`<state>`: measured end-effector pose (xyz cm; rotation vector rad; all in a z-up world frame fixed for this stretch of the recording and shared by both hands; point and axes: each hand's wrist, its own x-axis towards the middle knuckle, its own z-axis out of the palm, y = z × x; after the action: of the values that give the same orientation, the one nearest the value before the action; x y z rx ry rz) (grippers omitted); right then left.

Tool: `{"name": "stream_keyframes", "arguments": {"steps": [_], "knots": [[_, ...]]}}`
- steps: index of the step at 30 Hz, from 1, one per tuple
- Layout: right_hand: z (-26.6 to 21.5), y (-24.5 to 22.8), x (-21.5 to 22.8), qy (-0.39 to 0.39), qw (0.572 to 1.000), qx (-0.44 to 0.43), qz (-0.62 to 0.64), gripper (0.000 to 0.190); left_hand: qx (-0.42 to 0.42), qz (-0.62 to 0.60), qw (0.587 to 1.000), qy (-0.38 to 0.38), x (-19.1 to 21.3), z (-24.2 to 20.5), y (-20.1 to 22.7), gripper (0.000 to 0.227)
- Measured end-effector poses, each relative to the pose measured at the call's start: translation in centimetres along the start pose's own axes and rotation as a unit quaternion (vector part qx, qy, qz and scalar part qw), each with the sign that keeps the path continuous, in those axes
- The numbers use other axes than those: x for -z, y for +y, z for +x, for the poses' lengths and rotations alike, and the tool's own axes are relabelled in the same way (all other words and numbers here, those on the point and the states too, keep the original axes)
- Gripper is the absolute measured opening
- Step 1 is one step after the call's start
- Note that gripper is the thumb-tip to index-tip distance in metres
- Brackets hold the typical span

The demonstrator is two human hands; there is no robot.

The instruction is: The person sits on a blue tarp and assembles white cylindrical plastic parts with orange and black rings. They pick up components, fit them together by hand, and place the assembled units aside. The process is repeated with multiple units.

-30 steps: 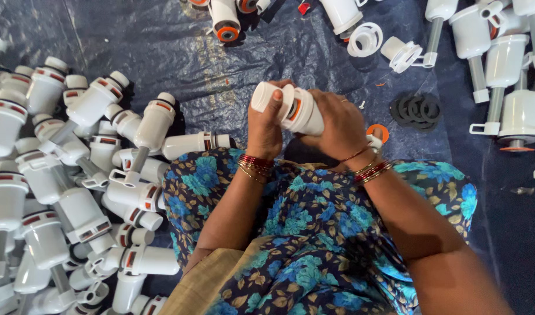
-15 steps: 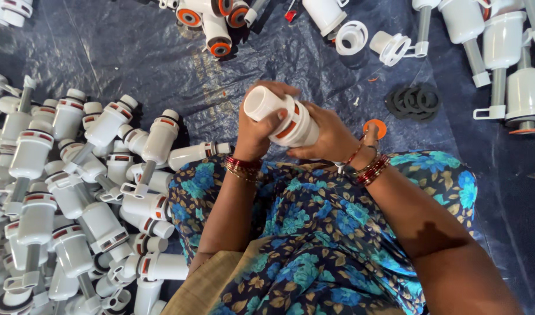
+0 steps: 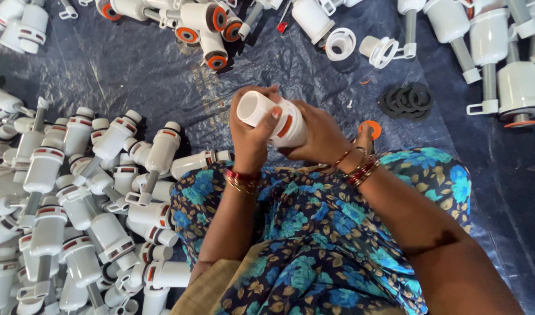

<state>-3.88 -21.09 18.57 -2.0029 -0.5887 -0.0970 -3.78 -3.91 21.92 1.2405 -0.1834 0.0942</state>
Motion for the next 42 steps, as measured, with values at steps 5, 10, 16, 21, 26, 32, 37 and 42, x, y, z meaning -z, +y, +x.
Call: {"name": "stream_keyframes", "arguments": {"steps": [5,10,16,21,26,32,37,42], "knots": [[-0.5,-0.2,0.8,-0.039,0.999,0.001,-0.002,0.092,-0.011,0.021,0.999,0.028,-0.5,-1.2,-0.5,0.037],[-0.4,-0.1,1.3,-0.119,0.977,0.044,0.173,0.108,-0.014,0.012,0.993,-0.116,1.0,-1.2,1.1,0.035],[-0.9,-1.3,0.0,0.005,0.998,-0.034,-0.060,0.086,-0.032,0.011,0.995,0.096,-1.3,-2.3,-0.2,0.035],[-0.1,-0.2,1.6,-0.124,0.985,0.066,0.104,0.099,-0.036,-0.049,0.993,-0.104,0.7,-1.5,0.2,0.037],[-0.3,-0.4,-0.3,-0.021,1.000,-0.015,0.002,0.089,-0.036,0.026,0.996,0.083,-0.5,-1.5,-0.5,0.039],[0.0,0.4,1.1,-0.122,0.979,0.068,0.152,0.104,-0.006,-0.066,0.992,-0.108,0.8,-1.1,-0.4,0.035],[-0.6,0.0,-0.4,-0.026,0.997,-0.023,0.075,0.083,-0.041,0.045,0.997,-0.037,0.7,-1.1,0.0,0.035],[-1.2,0.1,-2.0,0.148,0.978,0.097,-0.113,0.084,-0.044,0.035,0.991,0.121,-2.1,-1.8,-1.1,0.032]]}}
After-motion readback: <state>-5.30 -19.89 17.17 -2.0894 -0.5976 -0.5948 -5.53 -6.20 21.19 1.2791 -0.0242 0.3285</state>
